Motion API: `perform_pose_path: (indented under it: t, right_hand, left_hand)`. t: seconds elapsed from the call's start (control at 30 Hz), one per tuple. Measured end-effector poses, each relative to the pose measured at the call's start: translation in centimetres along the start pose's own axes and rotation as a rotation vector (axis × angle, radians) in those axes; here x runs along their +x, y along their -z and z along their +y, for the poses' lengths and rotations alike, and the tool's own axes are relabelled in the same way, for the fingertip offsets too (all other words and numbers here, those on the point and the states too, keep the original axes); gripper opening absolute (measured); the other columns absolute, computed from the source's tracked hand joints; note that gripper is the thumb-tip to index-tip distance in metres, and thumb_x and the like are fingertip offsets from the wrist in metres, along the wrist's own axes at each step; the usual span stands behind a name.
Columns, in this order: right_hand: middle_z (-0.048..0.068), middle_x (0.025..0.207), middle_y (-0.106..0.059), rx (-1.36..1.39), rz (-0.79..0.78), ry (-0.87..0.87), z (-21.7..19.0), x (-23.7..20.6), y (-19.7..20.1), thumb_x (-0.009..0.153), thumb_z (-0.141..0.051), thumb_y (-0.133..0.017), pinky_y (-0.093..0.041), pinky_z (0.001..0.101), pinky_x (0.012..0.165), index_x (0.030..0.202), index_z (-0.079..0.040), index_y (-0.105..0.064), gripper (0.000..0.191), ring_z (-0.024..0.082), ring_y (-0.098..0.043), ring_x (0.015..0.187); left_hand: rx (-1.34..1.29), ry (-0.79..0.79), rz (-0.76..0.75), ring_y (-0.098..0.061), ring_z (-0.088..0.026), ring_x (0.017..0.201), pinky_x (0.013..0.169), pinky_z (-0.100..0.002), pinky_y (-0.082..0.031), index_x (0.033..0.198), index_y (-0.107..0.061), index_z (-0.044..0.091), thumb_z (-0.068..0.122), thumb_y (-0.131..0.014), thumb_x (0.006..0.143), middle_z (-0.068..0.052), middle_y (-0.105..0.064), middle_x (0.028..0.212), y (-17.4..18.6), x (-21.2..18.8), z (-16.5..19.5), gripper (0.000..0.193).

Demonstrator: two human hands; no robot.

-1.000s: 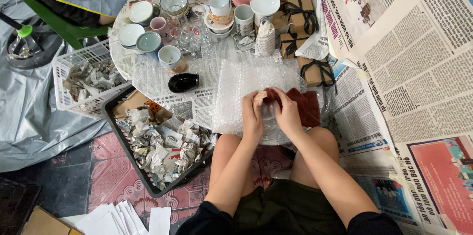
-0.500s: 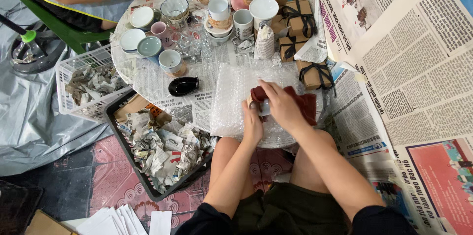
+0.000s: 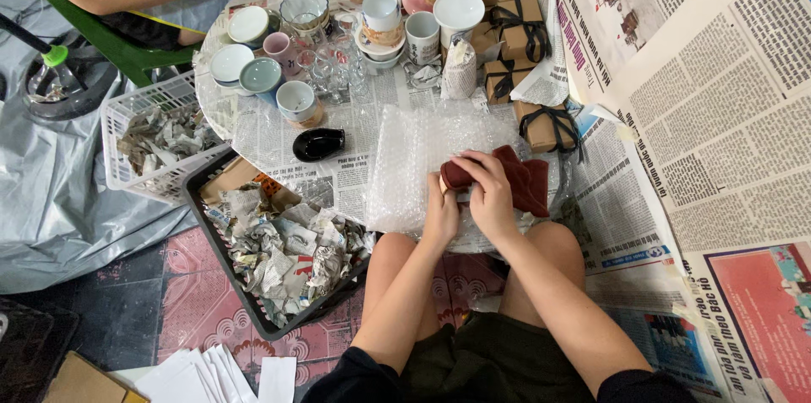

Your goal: The person unwraps a black ceramic dish from newspaper, wipes it with a red cloth, and sets it aside. Then the person unwraps a small white bowl, wipes it with the same cloth, and places it on the table. The person handles each item individually and discards the newspaper into a nearby bin.

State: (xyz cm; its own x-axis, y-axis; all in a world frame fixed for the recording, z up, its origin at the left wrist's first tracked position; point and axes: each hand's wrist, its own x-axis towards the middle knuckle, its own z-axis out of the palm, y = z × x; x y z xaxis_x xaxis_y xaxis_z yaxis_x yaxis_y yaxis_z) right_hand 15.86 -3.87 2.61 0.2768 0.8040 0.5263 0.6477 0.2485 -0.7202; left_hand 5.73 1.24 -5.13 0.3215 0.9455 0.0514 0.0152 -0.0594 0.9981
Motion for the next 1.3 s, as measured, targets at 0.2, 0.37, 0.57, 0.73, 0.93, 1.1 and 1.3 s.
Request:
perform_pose_path:
  t: [0.2,0.37,0.57,0.73,0.93,1.1,1.3]
  right_hand:
    - [0.016,0.136,-0.064,0.221,0.193,-0.272,0.5,-0.2,-1.0,0.089,0.019,-0.045,-0.048,0.0416,0.109,0.136,-0.004,-0.059,0.054,0.032,-0.062,0.129]
    - [0.017,0.13,-0.067,0.042,0.102,-0.017,0.6,0.0,0.8,0.086,0.018,-0.047,-0.053,0.0353,0.104,0.133,-0.007,-0.065,0.056,0.031,-0.067,0.12]
    - [0.015,0.126,-0.066,0.417,0.04,-0.238,0.6,1.0,1.2,0.093,0.012,-0.048,-0.051,0.0357,0.103,0.136,-0.002,-0.059,0.046,0.025,-0.066,0.118]
    - [0.018,0.138,-0.059,0.428,-0.009,-0.386,1.4,0.1,0.6,0.094,0.009,-0.048,-0.042,0.0386,0.111,0.142,-0.003,-0.05,0.05,0.028,-0.056,0.131]
    - [0.019,0.138,-0.061,0.096,0.058,0.022,1.2,-3.1,0.5,0.086,0.012,-0.042,-0.047,0.0417,0.114,0.142,-0.006,-0.056,0.06,0.032,-0.06,0.133]
    - [0.018,0.144,-0.055,0.377,0.152,-0.125,1.9,-3.7,-1.3,0.095,0.012,-0.043,-0.041,0.0391,0.117,0.147,-0.003,-0.045,0.055,0.029,-0.053,0.136]
    - [0.015,0.144,-0.056,0.513,0.127,-0.254,4.2,-4.4,-0.7,0.103,0.006,-0.044,-0.038,0.038,0.119,0.15,-0.002,-0.043,0.047,0.026,-0.053,0.137]
  left_hand:
    - [0.067,0.075,-0.042,-0.059,-0.039,0.122,0.105,-0.046,-0.046,0.142,-0.02,0.0,0.016,-0.043,0.102,-0.032,-0.054,0.133,-0.8,-0.5,0.9,0.049]
    - [0.609,0.126,-0.08,-0.068,-0.048,0.091,0.08,-0.056,-0.051,0.132,-0.038,0.003,0.026,-0.051,0.096,-0.03,-0.071,0.099,1.2,-1.0,5.4,0.044]
    - [0.161,0.036,-0.009,-0.066,-0.036,0.073,0.067,-0.048,-0.053,0.133,-0.038,0.002,0.024,-0.038,0.102,-0.02,-0.069,0.09,0.8,-0.7,6.5,0.038]
    - [-0.331,0.41,-0.114,-0.062,-0.025,0.069,0.063,-0.039,-0.053,0.136,-0.028,0.012,0.026,-0.038,0.099,-0.009,-0.058,0.097,0.0,-0.3,4.1,0.04]
    - [0.828,0.136,-0.18,-0.07,-0.04,0.093,0.081,-0.051,-0.052,0.124,-0.051,0.011,0.031,-0.053,0.1,-0.024,-0.074,0.1,2.9,-0.7,6.5,0.032]
    - [0.491,0.013,0.046,-0.065,-0.048,0.101,0.082,-0.055,-0.05,0.131,-0.043,0.005,0.025,-0.047,0.099,-0.029,-0.069,0.109,1.6,-2.1,8.4,0.037]
    - [0.516,0.158,0.076,-0.064,-0.05,0.095,0.081,-0.055,-0.047,0.133,-0.035,0.0,0.024,-0.05,0.104,-0.033,-0.068,0.101,-1.2,-3.5,8.1,0.041]
